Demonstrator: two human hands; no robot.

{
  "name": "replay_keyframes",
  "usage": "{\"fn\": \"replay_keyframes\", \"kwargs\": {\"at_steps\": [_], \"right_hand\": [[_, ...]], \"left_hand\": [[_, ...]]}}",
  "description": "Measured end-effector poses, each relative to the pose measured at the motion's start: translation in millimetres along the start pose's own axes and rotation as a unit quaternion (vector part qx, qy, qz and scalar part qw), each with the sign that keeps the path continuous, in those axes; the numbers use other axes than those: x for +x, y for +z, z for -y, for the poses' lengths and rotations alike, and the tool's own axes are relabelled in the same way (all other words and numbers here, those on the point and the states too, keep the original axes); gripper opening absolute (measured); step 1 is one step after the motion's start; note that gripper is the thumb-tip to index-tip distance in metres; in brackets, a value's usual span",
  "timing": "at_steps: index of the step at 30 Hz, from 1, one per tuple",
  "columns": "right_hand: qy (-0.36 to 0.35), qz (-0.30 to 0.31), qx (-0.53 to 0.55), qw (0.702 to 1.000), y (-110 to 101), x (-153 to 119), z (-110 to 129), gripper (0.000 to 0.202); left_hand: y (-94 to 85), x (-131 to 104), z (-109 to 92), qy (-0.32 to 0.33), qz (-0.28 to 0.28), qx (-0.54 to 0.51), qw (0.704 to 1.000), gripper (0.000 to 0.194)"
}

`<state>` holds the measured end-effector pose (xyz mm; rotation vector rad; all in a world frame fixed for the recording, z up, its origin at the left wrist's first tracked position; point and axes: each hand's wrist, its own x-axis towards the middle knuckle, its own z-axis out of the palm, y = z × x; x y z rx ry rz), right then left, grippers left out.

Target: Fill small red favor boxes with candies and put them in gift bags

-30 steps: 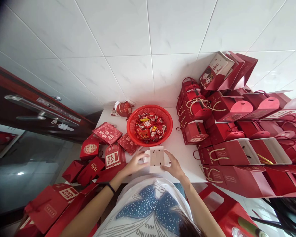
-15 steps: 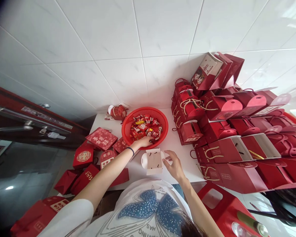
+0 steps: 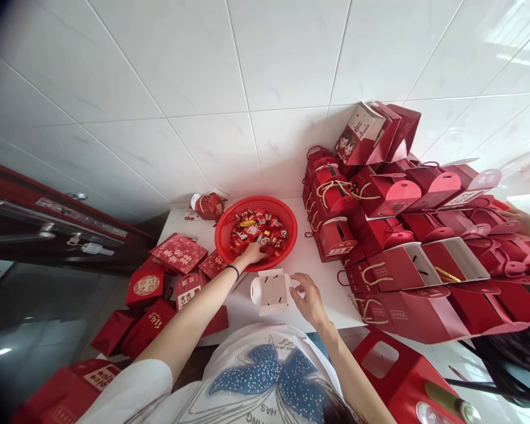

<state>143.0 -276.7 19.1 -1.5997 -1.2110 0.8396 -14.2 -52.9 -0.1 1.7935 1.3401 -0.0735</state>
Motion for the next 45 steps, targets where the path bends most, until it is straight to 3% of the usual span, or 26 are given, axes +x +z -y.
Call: {"fn": "replay_keyframes", "kwargs": {"at_steps": [8, 17, 20, 25, 27, 29, 32, 34, 36, 39, 45], "right_hand": [[0.026, -0.001, -0.001, 1.000, 2, -3, -5, 0.029], [0.051, -0.010, 0.027, 0.998, 0, -4, 8, 0.031], [0.092, -0.013, 0.068, 0.993, 0, -1, 19, 0.036], [0.093, -0.043, 0.177, 0.979, 13, 13, 42, 0.040], [0.092, -0.065, 0.212, 0.971, 19, 18, 47, 0.039], [0.102, -0.100, 0.230, 0.963, 21, 21, 48, 0.036], [0.132, -0.150, 0.253, 0.946, 16, 21, 43, 0.033], [0.158, -0.166, 0.276, 0.933, 9, 18, 39, 0.034], [0.179, -0.164, 0.296, 0.924, 2, 14, 37, 0.034], [0.195, -0.151, 0.316, 0.916, -4, 9, 38, 0.029], [0.200, -0.134, 0.316, 0.918, -6, 3, 41, 0.025]], "left_hand": [[-24.9, -21, 22, -0.021, -0.050, -0.231, 0.971, 0.026], [-42.1, -34, 21, -0.026, -0.119, -0.287, 0.950, 0.043], [-29.9, -51, 6, -0.010, -0.133, -0.317, 0.939, 0.044], [30.7, -93, -35, 0.125, -0.073, -0.428, 0.892, 0.053], [49.3, -100, -45, 0.170, -0.062, -0.413, 0.893, 0.054], [54.2, -97, -47, 0.188, -0.058, -0.374, 0.906, 0.053], [38.3, -76, -37, 0.153, -0.074, -0.237, 0.957, 0.043], [22.1, -58, -28, 0.108, -0.086, -0.087, 0.987, 0.031], [9.2, -40, -21, 0.089, -0.069, -0.018, 0.994, 0.023], [2.5, -20, -17, 0.088, -0.015, 0.027, 0.996, 0.028], [15.3, 6, -24, 0.074, 0.038, 0.119, 0.989, 0.042]]}}
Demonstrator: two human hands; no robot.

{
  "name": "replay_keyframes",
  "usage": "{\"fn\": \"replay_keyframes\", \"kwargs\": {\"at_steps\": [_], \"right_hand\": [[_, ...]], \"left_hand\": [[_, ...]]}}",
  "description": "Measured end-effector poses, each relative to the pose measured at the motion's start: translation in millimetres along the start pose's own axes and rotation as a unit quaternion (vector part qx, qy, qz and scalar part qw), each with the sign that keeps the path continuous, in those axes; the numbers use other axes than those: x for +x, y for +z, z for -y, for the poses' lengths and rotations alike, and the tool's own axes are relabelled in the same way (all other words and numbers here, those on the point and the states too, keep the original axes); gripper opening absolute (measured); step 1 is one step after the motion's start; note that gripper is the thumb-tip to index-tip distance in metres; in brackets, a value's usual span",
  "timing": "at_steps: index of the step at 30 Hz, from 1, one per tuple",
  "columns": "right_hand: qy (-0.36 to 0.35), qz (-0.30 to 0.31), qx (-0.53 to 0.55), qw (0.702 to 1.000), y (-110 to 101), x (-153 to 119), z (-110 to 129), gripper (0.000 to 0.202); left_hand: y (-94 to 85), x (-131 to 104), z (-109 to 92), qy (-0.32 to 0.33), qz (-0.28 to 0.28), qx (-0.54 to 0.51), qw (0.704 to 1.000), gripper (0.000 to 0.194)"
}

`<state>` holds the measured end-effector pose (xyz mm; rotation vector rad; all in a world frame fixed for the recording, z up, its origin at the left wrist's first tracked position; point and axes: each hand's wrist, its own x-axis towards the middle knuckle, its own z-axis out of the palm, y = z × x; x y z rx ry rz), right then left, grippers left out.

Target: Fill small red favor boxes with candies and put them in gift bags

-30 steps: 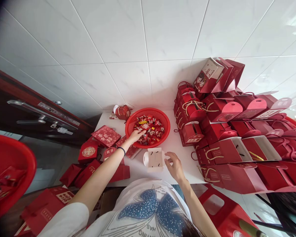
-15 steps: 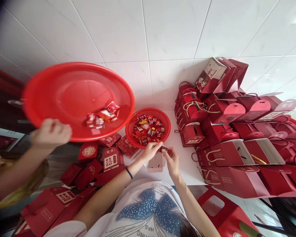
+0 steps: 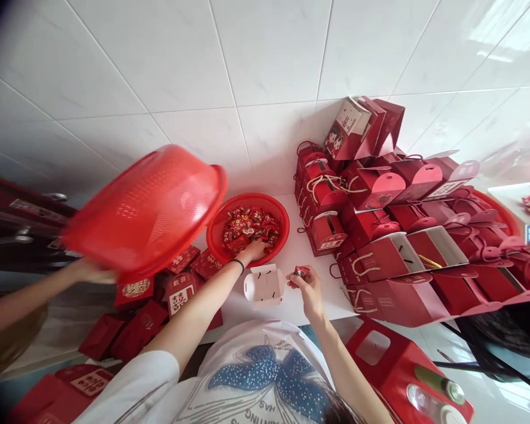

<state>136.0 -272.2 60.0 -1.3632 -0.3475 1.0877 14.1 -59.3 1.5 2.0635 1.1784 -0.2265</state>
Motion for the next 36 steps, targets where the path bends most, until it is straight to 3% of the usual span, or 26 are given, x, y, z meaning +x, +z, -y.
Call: {"fn": "replay_keyframes", "kwargs": {"at_steps": [5, 9, 13, 18, 23, 25, 28, 31, 34, 36], "right_hand": [[0.021, 0.001, 0.004, 1.000, -2, -3, 4, 0.031], [0.039, 0.015, 0.011, 0.999, -4, -4, 7, 0.031], [0.050, 0.028, 0.023, 0.998, -6, -4, 7, 0.031], [0.088, 0.068, 0.061, 0.992, 0, -1, 6, 0.031], [0.130, 0.111, 0.087, 0.981, 19, 3, 4, 0.030], [0.148, 0.120, 0.086, 0.978, 27, 3, 2, 0.031], [0.179, 0.146, 0.091, 0.969, 36, 3, -2, 0.035], [0.203, 0.169, 0.104, 0.959, 39, 1, -6, 0.038], [0.216, 0.147, 0.135, 0.956, 38, -1, -9, 0.037], [0.228, 0.129, 0.155, 0.953, 36, -1, -9, 0.035]], "left_hand": [[5.1, 11, 0, -0.022, 0.003, -0.002, 1.000, 0.030], [1.4, 7, 7, -0.022, -0.017, -0.071, 0.997, 0.006], [-4.4, -8, 14, -0.019, -0.050, -0.188, 0.981, 0.011], [-11.9, -40, 16, -0.016, -0.088, -0.347, 0.934, 0.016], [-13.8, -86, 6, -0.015, -0.083, -0.556, 0.827, 0.010], [-10.0, -107, -5, 0.014, -0.096, -0.534, 0.840, 0.011], [0.7, -137, -28, 0.076, -0.126, -0.443, 0.884, 0.018], [12.1, -156, -47, 0.137, -0.148, -0.363, 0.910, 0.029], [17.0, -159, -54, 0.170, -0.140, -0.358, 0.908, 0.036], [15.1, -152, -51, 0.155, -0.135, -0.399, 0.894, 0.035]]}}
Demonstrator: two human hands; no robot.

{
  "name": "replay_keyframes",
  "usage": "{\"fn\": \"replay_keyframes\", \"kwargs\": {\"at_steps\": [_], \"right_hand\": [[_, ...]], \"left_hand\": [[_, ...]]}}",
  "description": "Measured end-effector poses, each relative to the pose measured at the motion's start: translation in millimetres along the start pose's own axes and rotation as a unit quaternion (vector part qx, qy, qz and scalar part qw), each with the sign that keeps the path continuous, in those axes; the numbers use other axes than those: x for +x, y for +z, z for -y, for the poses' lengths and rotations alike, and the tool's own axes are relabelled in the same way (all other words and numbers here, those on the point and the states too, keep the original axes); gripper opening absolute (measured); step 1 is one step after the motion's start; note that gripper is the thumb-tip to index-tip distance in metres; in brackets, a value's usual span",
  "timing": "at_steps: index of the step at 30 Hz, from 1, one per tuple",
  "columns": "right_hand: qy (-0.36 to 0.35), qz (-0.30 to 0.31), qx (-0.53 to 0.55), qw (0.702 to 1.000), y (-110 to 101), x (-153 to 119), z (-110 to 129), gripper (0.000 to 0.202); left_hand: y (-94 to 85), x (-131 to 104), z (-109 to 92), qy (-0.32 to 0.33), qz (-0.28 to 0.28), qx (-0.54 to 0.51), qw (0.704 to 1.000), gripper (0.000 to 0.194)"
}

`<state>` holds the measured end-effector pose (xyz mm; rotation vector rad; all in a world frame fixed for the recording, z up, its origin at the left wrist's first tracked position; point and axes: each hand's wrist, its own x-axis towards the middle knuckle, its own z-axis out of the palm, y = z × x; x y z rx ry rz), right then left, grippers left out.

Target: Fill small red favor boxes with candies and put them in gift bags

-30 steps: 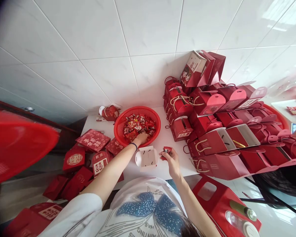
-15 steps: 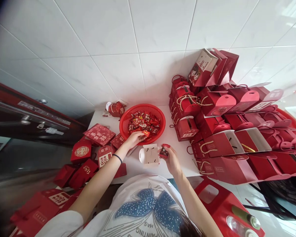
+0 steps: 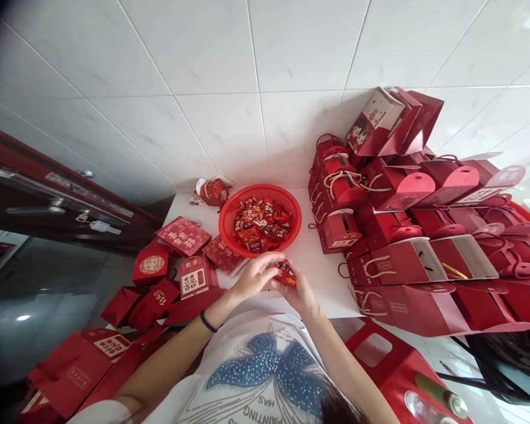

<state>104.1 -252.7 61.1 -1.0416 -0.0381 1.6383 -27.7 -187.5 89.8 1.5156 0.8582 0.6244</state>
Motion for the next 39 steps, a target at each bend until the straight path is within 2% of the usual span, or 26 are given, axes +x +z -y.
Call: {"fn": "replay_keyframes", "kwargs": {"at_steps": [2, 5, 7, 9, 11, 14, 17, 20, 22, 27, 30, 34, 39], "right_hand": [[0.008, 0.004, 0.004, 1.000, -2, -1, 1, 0.034], [-0.005, 0.017, -0.024, 1.000, -7, -3, 3, 0.032], [-0.014, 0.007, -0.040, 0.999, -11, -5, 5, 0.033], [-0.016, -0.004, -0.045, 0.999, -16, -8, 6, 0.033], [-0.022, -0.006, -0.048, 0.999, -20, -11, 8, 0.033], [-0.038, -0.002, -0.054, 0.998, -26, -17, 10, 0.031], [-0.036, 0.004, -0.057, 0.998, -27, -19, 12, 0.031], [-0.024, 0.012, -0.048, 0.998, -25, -20, 13, 0.033], [-0.018, 0.015, -0.038, 0.999, -23, -19, 13, 0.033], [-0.017, 0.044, -0.035, 0.998, -15, -18, 14, 0.034], [-0.015, 0.055, -0.025, 0.998, -11, -17, 14, 0.036], [-0.012, 0.056, -0.015, 0.998, -13, -16, 13, 0.029], [-0.024, 0.042, -0.008, 0.999, -20, -14, 10, 0.023]], "left_hand": [[-9.0, 12, 7, -0.030, -0.030, -0.031, 0.999, 0.031], [-32.3, 38, 20, -0.059, -0.096, -0.016, 0.993, 0.022], [-53.7, 57, 30, -0.074, -0.124, 0.023, 0.989, 0.020], [-77.7, 75, 40, -0.102, -0.141, 0.115, 0.978, 0.023], [-99.8, 88, 48, -0.146, -0.128, 0.252, 0.948, 0.025], [-119.0, 99, 58, -0.195, -0.096, 0.338, 0.916, 0.021], [-117.2, 102, 65, -0.222, -0.054, 0.386, 0.894, 0.026], [-103.9, 103, 70, -0.233, -0.027, 0.426, 0.874, 0.046], [-95.1, 103, 72, -0.243, -0.013, 0.444, 0.862, 0.052], [-83.3, 104, 77, -0.265, 0.014, 0.461, 0.847, 0.027], [-82.3, 103, 77, -0.259, 0.019, 0.451, 0.854, 0.017], [-85.3, 101, 72, -0.224, 0.000, 0.417, 0.881, 0.003], [-92.1, 94, 62, -0.171, -0.062, 0.341, 0.922, 0.011]]}}
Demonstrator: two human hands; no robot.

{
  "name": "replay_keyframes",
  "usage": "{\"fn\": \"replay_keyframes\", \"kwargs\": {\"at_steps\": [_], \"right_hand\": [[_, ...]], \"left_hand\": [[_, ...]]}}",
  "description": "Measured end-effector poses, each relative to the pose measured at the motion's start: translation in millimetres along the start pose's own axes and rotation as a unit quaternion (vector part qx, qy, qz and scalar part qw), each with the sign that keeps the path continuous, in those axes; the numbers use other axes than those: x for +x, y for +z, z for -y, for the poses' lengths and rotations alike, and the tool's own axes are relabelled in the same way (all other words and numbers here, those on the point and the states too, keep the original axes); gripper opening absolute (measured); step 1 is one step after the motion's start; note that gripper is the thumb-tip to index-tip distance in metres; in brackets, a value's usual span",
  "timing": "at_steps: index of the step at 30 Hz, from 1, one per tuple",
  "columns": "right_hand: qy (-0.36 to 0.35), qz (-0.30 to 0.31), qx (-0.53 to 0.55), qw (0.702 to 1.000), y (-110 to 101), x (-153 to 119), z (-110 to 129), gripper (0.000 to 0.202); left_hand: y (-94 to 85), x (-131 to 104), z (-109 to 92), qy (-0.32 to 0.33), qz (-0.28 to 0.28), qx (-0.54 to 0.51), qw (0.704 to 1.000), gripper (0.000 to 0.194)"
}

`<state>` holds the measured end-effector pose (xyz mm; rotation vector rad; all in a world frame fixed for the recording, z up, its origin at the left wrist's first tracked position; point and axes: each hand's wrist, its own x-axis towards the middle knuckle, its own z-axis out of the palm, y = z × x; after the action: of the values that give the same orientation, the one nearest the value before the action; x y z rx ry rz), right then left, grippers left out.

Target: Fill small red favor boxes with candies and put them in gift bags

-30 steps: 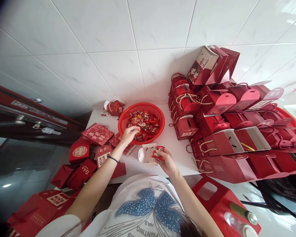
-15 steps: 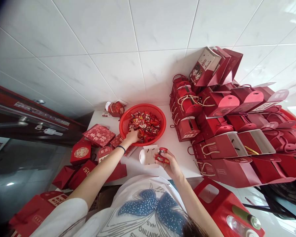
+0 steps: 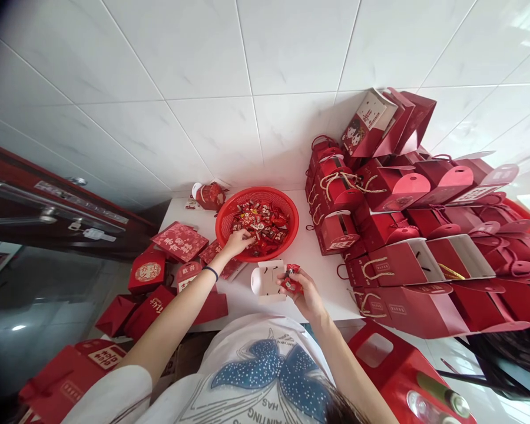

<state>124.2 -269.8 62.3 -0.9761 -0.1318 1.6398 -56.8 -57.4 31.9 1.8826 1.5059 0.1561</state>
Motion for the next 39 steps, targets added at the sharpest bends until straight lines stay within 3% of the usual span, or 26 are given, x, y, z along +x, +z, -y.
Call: {"fn": "replay_keyframes", "kwargs": {"at_steps": [2, 5, 8, 12, 15, 19, 22, 25, 31, 33, 35, 39], "right_hand": [[0.001, -0.006, -0.007, 1.000, 0, 0, 0, 0.025], [0.000, -0.009, -0.023, 1.000, 5, 0, 0, 0.026], [-0.004, -0.010, -0.026, 1.000, 12, 1, 1, 0.027], [0.005, -0.029, -0.027, 0.999, 14, 0, 3, 0.030], [0.003, -0.052, -0.050, 0.997, 9, -1, 5, 0.029], [-0.020, -0.067, -0.110, 0.991, -1, -1, 7, 0.035], [-0.047, -0.074, -0.186, 0.979, -4, 2, 4, 0.039], [-0.062, -0.066, -0.302, 0.949, 0, 11, -3, 0.037], [-0.121, -0.045, -0.563, 0.816, 13, 34, -16, 0.007], [-0.124, -0.062, -0.583, 0.800, 14, 35, -14, 0.007], [-0.114, -0.070, -0.547, 0.826, 13, 32, -8, 0.007], [-0.039, -0.032, -0.380, 0.924, 5, 22, 4, 0.022]], "left_hand": [[-2.2, -8, -1, 0.005, -0.015, -0.102, 0.995, 0.014], [-0.9, -28, -7, 0.043, 0.000, -0.264, 0.964, 0.020], [3.5, -57, -15, 0.109, 0.043, -0.314, 0.942, 0.029], [11.0, -95, -21, 0.161, 0.080, -0.276, 0.944, 0.023], [21.1, -113, -17, 0.219, 0.075, -0.207, 0.950, 0.021], [39.3, -124, 2, 0.248, 0.005, -0.136, 0.959, 0.040], [50.9, -128, 20, 0.216, -0.075, -0.113, 0.967, 0.031], [59.1, -129, 32, 0.180, -0.107, -0.110, 0.972, 0.022], [70.8, -132, 40, 0.141, -0.025, -0.141, 0.980, 0.041], [74.3, -133, 42, 0.137, -0.022, -0.150, 0.979, 0.046], [77.4, -135, 44, 0.135, -0.020, -0.161, 0.977, 0.049], [81.8, -136, 47, 0.124, -0.008, -0.182, 0.975, 0.050]]}}
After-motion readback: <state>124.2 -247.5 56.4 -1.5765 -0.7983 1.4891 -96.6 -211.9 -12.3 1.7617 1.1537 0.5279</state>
